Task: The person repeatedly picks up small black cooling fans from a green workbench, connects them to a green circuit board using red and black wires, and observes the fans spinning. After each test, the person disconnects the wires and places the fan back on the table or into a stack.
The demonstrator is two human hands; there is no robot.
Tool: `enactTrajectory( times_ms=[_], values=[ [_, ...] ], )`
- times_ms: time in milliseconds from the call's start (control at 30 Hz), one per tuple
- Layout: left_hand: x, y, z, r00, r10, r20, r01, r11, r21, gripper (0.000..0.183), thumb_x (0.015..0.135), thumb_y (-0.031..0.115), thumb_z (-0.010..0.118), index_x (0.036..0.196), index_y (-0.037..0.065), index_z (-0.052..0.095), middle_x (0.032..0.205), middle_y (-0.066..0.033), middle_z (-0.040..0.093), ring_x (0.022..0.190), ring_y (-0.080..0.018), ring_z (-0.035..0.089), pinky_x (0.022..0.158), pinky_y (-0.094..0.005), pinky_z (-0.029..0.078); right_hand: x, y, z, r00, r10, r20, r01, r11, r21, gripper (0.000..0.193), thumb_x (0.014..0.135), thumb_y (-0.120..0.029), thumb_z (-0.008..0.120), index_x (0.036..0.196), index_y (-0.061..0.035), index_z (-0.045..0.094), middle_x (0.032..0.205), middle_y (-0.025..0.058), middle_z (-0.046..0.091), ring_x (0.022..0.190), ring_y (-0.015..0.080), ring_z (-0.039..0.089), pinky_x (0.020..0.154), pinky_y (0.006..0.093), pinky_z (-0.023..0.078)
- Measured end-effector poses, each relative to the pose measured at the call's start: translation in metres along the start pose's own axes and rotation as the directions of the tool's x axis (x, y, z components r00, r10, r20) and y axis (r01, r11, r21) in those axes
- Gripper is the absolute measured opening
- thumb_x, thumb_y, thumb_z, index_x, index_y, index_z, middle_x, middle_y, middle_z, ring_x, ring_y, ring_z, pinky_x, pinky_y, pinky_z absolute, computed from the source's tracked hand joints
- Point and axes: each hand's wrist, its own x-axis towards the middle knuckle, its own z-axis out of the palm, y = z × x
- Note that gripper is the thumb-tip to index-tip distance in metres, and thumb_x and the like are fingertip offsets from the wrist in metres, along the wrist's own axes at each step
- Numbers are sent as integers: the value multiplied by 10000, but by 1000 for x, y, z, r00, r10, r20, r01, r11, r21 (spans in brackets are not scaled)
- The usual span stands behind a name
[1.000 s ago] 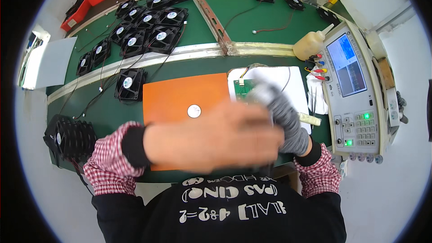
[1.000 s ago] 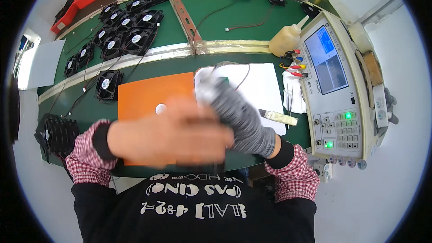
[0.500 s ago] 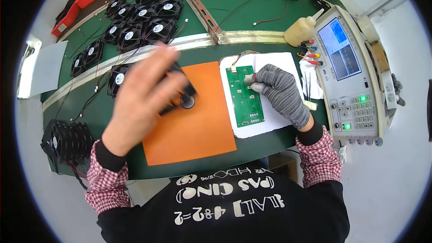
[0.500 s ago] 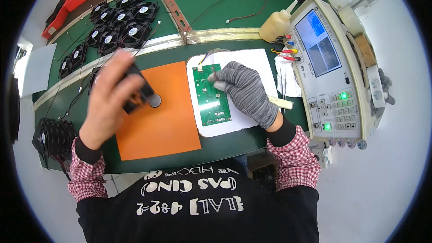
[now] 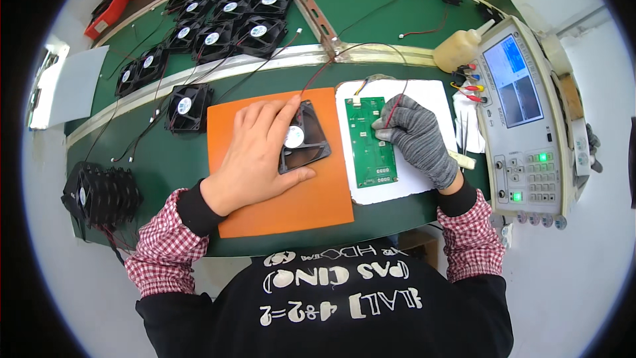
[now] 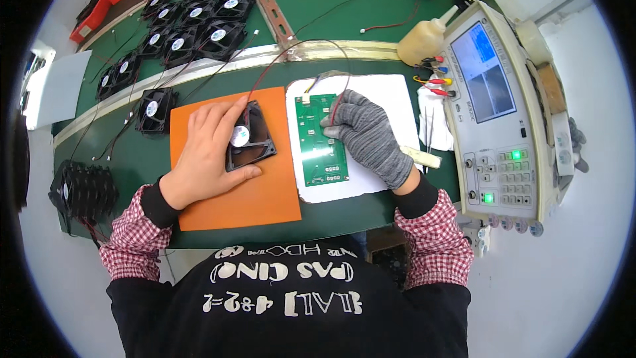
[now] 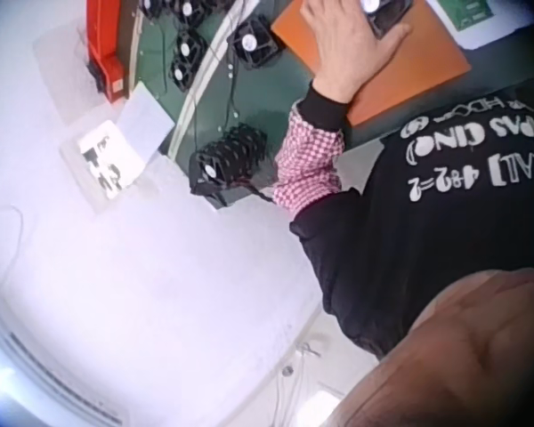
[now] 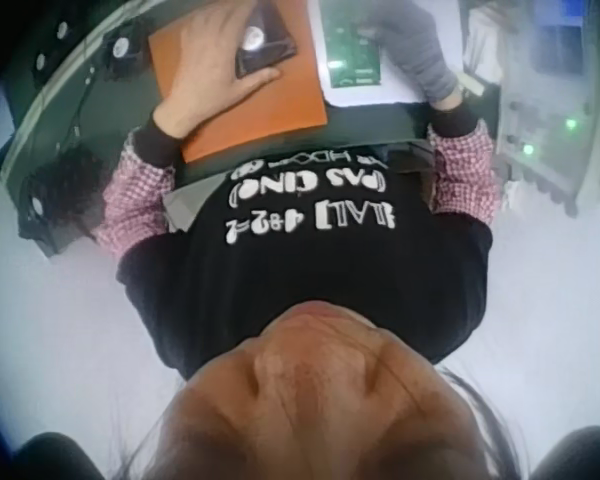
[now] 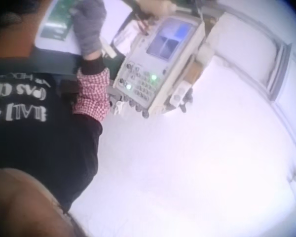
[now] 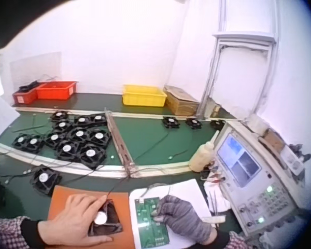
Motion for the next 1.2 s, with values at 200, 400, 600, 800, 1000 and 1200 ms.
enactTrajectory(
  times_ms=[200,400,600,800,1000,1200],
  values=[
    [-14,31,-45,855,429,-291,-261,841,474,514,839,246,661,1298,68,511,1154,-95,637,987,-249,600,875,-385,445,-2,3,2,997,-53,-56,56,998,39,160,723,-3,755,875,-4,703,923,92,623,879,238,639,821,329,529],
    [-27,51,-74,853,262,-451,-288,957,11,331,960,296,501,1232,107,522,833,1,640,751,-169,590,687,-289,426,-3,4,1,992,-99,-74,101,995,25,171,707,33,754,787,5,606,857,86,584,830,241,625,785,331,522],
    [-33,52,-83,947,-112,301,266,-253,-930,775,855,650,508,1218,-35,528,804,-182,615,621,-274,591,600,-366,497,2,-4,4,997,-73,-39,77,992,105,154,709,22,752,798,4,628,838,96,575,815,252,617,763,340,515],
    [-44,27,-75,869,-4,-495,-26,998,-54,696,802,382,702,1296,-35,443,970,-195,637,805,-303,626,649,-380,517,-2,-2,-2,998,-48,-30,47,998,-35,155,724,-7,758,843,-12,659,895,94,619,849,243,639,779,344,522],
    [44,33,-75,846,399,-354,-360,917,173,848,710,545,774,1238,-77,546,1195,-278,604,1062,-373,625,878,-417,523,-3,-15,1,992,-120,-46,104,957,-272,168,723,3,740,878,-21,679,888,106,625,844,260,646,773,343,528],
    [139,-52,-10,896,32,-443,182,883,433,686,806,455,723,1229,-53,542,1195,-213,601,1053,-343,599,889,-433,462,-9,-2,5,967,-60,-247,63,998,3,197,815,-41,721,1003,-35,664,905,62,658,767,163,636,719,285,516]
  ],
)
